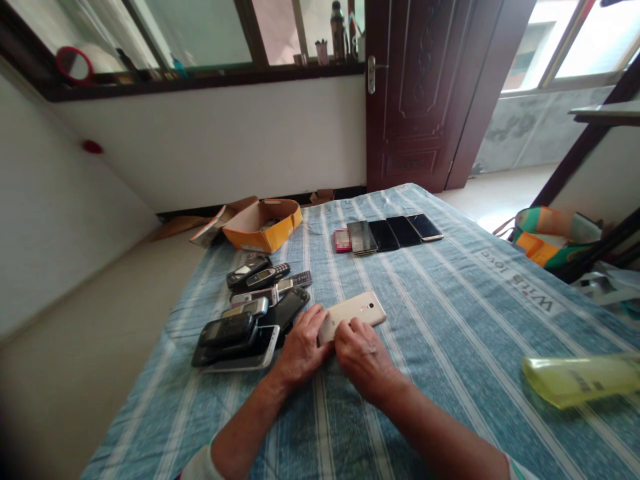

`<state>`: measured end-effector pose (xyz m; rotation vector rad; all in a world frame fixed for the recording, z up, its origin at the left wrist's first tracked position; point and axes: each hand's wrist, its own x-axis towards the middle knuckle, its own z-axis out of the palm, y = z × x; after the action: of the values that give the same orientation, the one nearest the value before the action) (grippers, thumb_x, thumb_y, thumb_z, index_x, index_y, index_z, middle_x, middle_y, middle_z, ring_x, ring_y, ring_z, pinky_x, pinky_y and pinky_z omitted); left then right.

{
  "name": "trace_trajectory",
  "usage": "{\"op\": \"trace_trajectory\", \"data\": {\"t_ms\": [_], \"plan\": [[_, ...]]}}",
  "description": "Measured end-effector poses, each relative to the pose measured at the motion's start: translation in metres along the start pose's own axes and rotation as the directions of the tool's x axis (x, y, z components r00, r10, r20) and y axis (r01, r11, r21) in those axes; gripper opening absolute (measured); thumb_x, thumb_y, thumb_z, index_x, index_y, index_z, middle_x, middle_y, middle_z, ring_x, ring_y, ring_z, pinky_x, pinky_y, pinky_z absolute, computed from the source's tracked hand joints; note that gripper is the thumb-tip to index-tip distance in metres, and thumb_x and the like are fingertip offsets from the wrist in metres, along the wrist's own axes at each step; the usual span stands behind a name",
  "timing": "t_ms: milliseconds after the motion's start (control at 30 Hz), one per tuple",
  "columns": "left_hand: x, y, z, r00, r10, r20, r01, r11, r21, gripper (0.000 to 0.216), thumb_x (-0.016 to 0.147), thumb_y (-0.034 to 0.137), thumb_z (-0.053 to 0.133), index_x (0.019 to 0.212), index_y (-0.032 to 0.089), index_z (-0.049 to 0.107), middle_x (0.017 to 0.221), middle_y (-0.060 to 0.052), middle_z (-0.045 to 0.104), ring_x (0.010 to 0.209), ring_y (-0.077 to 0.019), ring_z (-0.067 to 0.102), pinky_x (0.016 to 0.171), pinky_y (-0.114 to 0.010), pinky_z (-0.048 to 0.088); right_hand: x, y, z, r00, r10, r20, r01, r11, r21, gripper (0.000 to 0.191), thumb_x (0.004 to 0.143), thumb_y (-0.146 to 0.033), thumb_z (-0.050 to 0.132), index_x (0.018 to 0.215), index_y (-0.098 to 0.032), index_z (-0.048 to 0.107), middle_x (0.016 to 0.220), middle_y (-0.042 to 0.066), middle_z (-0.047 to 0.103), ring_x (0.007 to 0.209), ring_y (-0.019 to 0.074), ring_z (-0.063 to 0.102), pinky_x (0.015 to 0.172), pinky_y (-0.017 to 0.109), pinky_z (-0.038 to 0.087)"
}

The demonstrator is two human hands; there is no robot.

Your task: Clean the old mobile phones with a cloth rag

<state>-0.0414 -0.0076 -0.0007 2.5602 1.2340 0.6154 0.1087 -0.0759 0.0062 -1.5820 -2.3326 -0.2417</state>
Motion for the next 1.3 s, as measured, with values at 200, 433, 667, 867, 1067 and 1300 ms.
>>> {"op": "trace_trajectory", "data": {"t_ms": [200,433,667,867,1067,1300], "plan": [[-0.001,0.005,-0.006,0.997,-0.043,0.058,0.045,0.998,-0.034,0.058,0.068,0.024,0.077,0.121,0.015,0.054,0.131,-0.015,0.053,0.119,-0.0324,0.052,0.104,-0.05,0.044,-0.01,0.042,-0.009,0.998,0.053,0.038,-0.056,0.993,0.1,0.018,0.09,-0.01,0.055,0.075,-0.017,0.061,0.084,0.005,0.059,0.083,0.019,0.047,0.071,0.029,0.038],[0.001,0.005,-0.009,0.995,-0.053,0.087,0.057,0.997,-0.049,0.062,0.067,0.026,0.079,0.123,0.015,0.054,0.133,-0.016,0.052,0.122,-0.034,0.05,0.105,-0.051,0.041,-0.009,0.064,-0.012,0.993,-0.097,0.061,0.087,0.985,0.146,0.02,0.092,-0.009,0.053,0.074,-0.015,0.061,0.081,0.004,0.057,0.08,0.017,0.046,0.066,0.028,0.037],[0.003,0.004,-0.015,0.99,-0.017,0.139,0.028,0.997,-0.073,0.059,0.064,0.026,0.075,0.119,0.016,0.058,0.129,-0.015,0.055,0.118,-0.0339,0.053,0.102,-0.051,0.044,0.01,0.029,0.005,0.971,-0.217,0.1,0.208,0.973,0.096,0.019,0.092,-0.015,0.054,0.076,-0.014,0.065,0.081,0.007,0.057,0.08,0.0195,0.045,0.063,0.032,0.038],[0.003,-0.003,-0.015,0.984,0.01,0.178,0.004,0.997,-0.077,0.063,0.064,0.021,0.069,0.125,0.017,0.055,0.136,-0.016,0.051,0.125,-0.0345,0.049,0.106,-0.051,0.04,0.019,0.005,0.009,0.954,-0.297,0.038,0.293,0.953,0.084,0.016,0.091,-0.015,0.055,0.082,-0.012,0.068,0.08,0.007,0.056,0.081,0.0209,0.045,0.066,0.033,0.041],[0.001,0.0,-0.02,0.98,0.002,0.198,0.014,0.997,-0.081,0.067,0.063,0.029,0.077,0.125,0.019,0.055,0.136,-0.014,0.049,0.122,-0.0347,0.049,0.102,-0.049,0.044,0.003,0.027,0.002,0.973,-0.224,0.055,0.218,0.971,0.097,0.018,0.093,-0.015,0.054,0.078,-0.013,0.065,0.083,0.006,0.056,0.08,0.0184,0.044,0.068,0.032,0.039],[0.001,0.002,-0.019,0.981,0.002,0.196,0.014,0.997,-0.082,0.068,0.061,0.03,0.079,0.124,0.019,0.056,0.135,-0.013,0.049,0.122,-0.0343,0.049,0.102,-0.048,0.044,-0.004,0.039,0.001,0.983,-0.18,0.036,0.178,0.983,0.039,0.02,0.091,-0.01,0.054,0.073,-0.014,0.062,0.082,0.005,0.055,0.078,0.0179,0.044,0.064,0.031,0.036]]}}
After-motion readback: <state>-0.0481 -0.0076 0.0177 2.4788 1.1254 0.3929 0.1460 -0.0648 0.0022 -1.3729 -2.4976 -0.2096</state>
